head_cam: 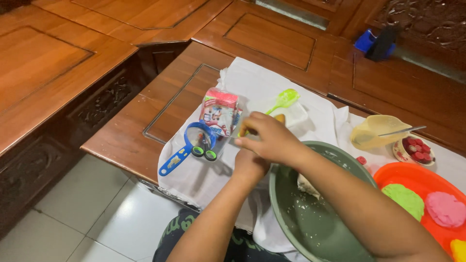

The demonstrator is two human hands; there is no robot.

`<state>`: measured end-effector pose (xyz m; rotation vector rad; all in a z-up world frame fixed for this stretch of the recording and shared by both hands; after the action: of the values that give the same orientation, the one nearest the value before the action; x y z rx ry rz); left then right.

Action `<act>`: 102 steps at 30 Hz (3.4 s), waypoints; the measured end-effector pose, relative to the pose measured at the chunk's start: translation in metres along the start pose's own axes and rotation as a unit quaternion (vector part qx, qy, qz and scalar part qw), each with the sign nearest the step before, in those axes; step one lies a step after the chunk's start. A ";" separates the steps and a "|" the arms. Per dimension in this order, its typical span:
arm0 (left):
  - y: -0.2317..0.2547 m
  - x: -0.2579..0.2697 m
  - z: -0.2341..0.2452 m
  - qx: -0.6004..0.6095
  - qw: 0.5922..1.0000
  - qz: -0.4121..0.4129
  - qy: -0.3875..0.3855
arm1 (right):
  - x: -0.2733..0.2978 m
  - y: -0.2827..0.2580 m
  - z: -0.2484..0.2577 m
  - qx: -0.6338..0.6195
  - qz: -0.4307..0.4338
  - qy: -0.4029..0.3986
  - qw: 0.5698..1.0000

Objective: The person kneads green dough in a green bowl, then transfers it to an orange plate. They knead white dough in the same bowl, add red food coloring, and knead it again. The person also moves pink and yellow dough balls onto the orange plate.

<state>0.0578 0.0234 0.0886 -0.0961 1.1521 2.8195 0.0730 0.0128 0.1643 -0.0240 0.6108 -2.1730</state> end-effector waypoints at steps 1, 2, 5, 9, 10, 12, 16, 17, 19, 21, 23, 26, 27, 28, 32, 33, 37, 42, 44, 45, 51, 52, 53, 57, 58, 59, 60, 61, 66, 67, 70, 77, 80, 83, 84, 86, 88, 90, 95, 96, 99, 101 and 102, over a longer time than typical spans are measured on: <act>-0.009 -0.002 -0.015 0.000 1.000 -0.005 -0.003 | 0.026 -0.003 0.019 0.001 -0.004 0.004 1.000; -0.017 -0.004 -0.027 -0.002 1.000 -0.010 0.013 | 0.052 0.001 0.035 -0.001 -0.040 -0.007 0.999; -0.034 -0.013 -0.048 0.001 1.000 -0.011 0.028 | 0.124 0.027 0.073 -0.001 -0.133 -0.019 0.991; -0.026 -0.004 -0.032 0.079 0.996 0.038 0.025 | 0.211 0.101 0.091 -0.003 -0.275 -0.006 0.961; -0.018 0.000 -0.028 0.076 0.996 0.033 0.014 | 0.218 0.110 0.088 -0.007 -0.285 -0.001 0.959; -0.017 0.009 -0.018 0.194 0.977 0.082 0.014 | 0.239 0.134 0.072 0.022 -0.348 -0.044 0.936; -0.024 0.010 -0.035 0.236 0.964 0.117 -0.022 | 0.233 0.156 0.036 0.049 -0.357 -0.079 0.929; -0.018 0.015 -0.037 0.269 0.953 0.129 -0.046 | 0.229 0.161 0.026 0.067 -0.368 -0.103 0.921; -0.014 0.021 -0.044 0.298 0.941 0.143 -0.075 | 0.224 0.168 0.009 0.082 -0.383 -0.126 0.911; -0.013 0.022 -0.057 0.371 0.914 0.136 -0.092 | 0.220 0.177 -0.005 0.098 -0.405 -0.131 0.900; -0.006 0.021 -0.070 0.421 0.893 0.126 -0.098 | 0.217 0.168 -0.002 0.077 -0.402 -0.116 0.905; -0.008 0.018 -0.093 0.502 0.852 0.110 -0.099 | 0.223 0.148 0.012 0.063 -0.393 -0.101 0.912; -0.012 0.015 -0.100 0.531 0.835 0.104 -0.095 | 0.225 0.140 0.019 0.068 -0.387 -0.100 0.914; -0.006 0.021 -0.091 0.532 0.835 0.103 -0.093 | 0.229 0.127 0.027 0.070 -0.385 -0.100 0.915; -0.009 0.025 -0.097 0.552 0.819 0.122 -0.098 | 0.252 0.099 0.031 0.107 -0.358 -0.145 0.916; -0.016 0.021 -0.107 0.555 0.816 0.125 -0.103 | 0.258 0.097 0.027 0.133 -0.343 -0.162 0.916; -0.008 0.025 -0.099 0.537 0.826 0.143 -0.094 | 0.254 0.083 0.000 0.123 -0.287 -0.181 0.933; 0.017 0.041 -0.070 0.452 0.872 0.173 -0.064 | 0.230 0.064 -0.026 -0.020 -0.089 -0.138 0.986; 0.020 0.045 -0.066 0.466 0.865 0.179 -0.048 | 0.235 0.065 -0.048 -0.036 -0.059 -0.151 0.986; 0.021 0.046 -0.062 0.477 0.860 0.181 -0.034 | 0.238 0.063 -0.058 -0.051 -0.030 -0.160 0.985; -0.002 0.036 -0.091 0.517 0.830 0.209 -0.021 | 0.224 0.053 -0.064 0.020 0.075 -0.099 0.992; 0.002 0.036 -0.088 0.520 0.828 0.209 -0.021 | 0.219 0.052 -0.064 0.022 0.076 -0.102 0.992; 0.005 0.036 -0.085 0.521 0.827 0.212 -0.022 | 0.213 0.054 -0.067 0.033 0.062 -0.107 0.992; 0.007 0.035 -0.084 0.525 0.824 0.210 -0.017 | 0.189 0.052 -0.070 0.030 0.054 -0.148 0.987; 0.009 0.033 -0.081 0.524 0.825 0.211 -0.015 | 0.184 0.051 -0.068 0.029 0.056 -0.148 0.987; 0.010 0.034 -0.078 0.518 0.827 0.217 -0.013 | 0.181 0.051 -0.069 0.033 0.049 -0.160 0.985; 0.011 0.037 -0.076 0.511 0.830 0.223 -0.012 | 0.179 0.050 -0.070 0.036 0.042 -0.171 0.984; 0.009 0.036 -0.078 0.510 0.831 0.224 -0.012 | 0.176 0.050 -0.069 0.034 0.042 -0.171 0.984; -0.011 0.031 -0.090 0.485 0.852 0.198 0.008 | 0.167 0.058 -0.046 0.046 -0.094 -0.139 0.985; -0.011 0.031 -0.094 0.487 0.850 0.200 0.005 | 0.167 0.059 -0.047 0.046 -0.097 -0.142 0.984; -0.004 0.031 -0.097 0.467 0.865 0.184 -0.016 | 0.175 0.096 -0.024 0.061 -0.270 -0.069 0.959; 0.008 0.044 -0.068 0.464 0.869 0.170 0.017 | 0.218 0.089 -0.008 -0.062 -0.338 -0.130 0.930; 0.005 0.044 -0.066 0.478 0.862 0.158 0.049 | 0.221 0.083 -0.021 -0.081 -0.231 -0.049 0.968; 0.004 0.040 -0.070 0.500 0.851 0.151 0.063 | 0.219 0.071 -0.023 -0.131 -0.181 0.001 0.975; 0.003 0.038 -0.072 0.512 0.843 0.153 0.063 | 0.215 0.066 -0.023 -0.154 -0.179 -0.003 0.972; 0.003 0.042 -0.078 0.526 0.832 0.166 0.061 | 0.234 0.072 -0.051 -0.166 -0.175 -0.003 0.971; 0.006 0.039 -0.073 0.542 0.819 0.175 0.070 | 0.230 0.065 -0.064 -0.174 -0.160 -0.007 0.972; 0.006 0.043 -0.074 0.507 0.828 0.235 0.047 | 0.211 0.026 -0.071 -0.040 -0.065 -0.036 0.996; 0.008 0.041 -0.074 0.483 0.846 0.222 0.033 | 0.189 0.050 -0.083 -0.095 -0.099 -0.055 0.989; 0.009 0.042 -0.072 0.467 0.855 0.222 0.027 | 0.183 0.049 -0.083 -0.123 -0.089 -0.063 0.986; 0.011 0.041 -0.071 0.467 0.853 0.232 0.018 | 0.184 0.064 -0.088 -0.137 -0.035 -0.022 0.990; 0.005 0.036 -0.079 0.485 0.848 0.215 0.011 | 0.177 0.074 -0.083 -0.158 -0.017 -0.009 0.987; 0.006 0.034 -0.083 0.504 0.841 0.197 0.003 | 0.176 0.076 -0.078 -0.177 0.000 0.004 0.984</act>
<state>0.0247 -0.0372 0.0303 0.2359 2.7056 2.0402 0.0004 -0.1260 0.0288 -0.2051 0.9956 -2.0399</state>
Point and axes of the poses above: each hand's wrist, its own x-axis away from the middle knuckle, its own z-axis out of the back of the hand, y = z × x, the point moved 10 cm from there along -x, towards the middle knuckle, and after that the axes turned 2 degrees about x, right-handed, at the moved point
